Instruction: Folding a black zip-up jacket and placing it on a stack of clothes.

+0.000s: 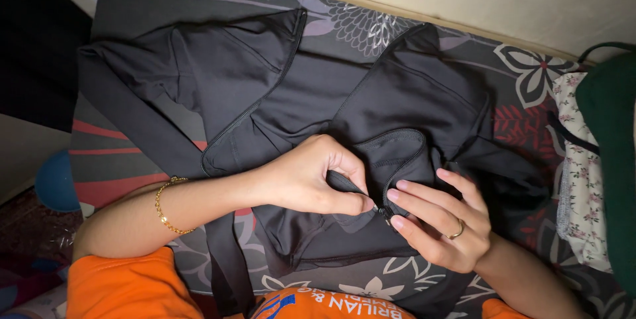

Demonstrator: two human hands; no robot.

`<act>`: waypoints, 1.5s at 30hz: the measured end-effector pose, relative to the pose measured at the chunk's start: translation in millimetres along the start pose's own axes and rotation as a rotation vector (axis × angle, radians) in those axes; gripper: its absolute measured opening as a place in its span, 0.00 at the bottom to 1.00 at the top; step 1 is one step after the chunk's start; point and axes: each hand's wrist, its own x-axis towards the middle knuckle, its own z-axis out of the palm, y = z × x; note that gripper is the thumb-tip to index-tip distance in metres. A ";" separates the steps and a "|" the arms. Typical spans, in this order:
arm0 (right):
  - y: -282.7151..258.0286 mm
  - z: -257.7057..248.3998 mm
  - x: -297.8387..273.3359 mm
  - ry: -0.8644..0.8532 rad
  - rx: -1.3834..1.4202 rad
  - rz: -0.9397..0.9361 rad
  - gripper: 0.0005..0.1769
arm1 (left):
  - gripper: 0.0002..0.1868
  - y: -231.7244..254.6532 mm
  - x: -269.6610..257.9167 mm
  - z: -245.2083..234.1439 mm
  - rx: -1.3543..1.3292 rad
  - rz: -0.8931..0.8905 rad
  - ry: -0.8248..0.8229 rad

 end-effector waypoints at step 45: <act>-3.3 5.0 -0.6 -0.009 -0.035 -0.087 0.06 | 0.09 -10.6 -1.2 5.2 0.015 -0.004 -0.186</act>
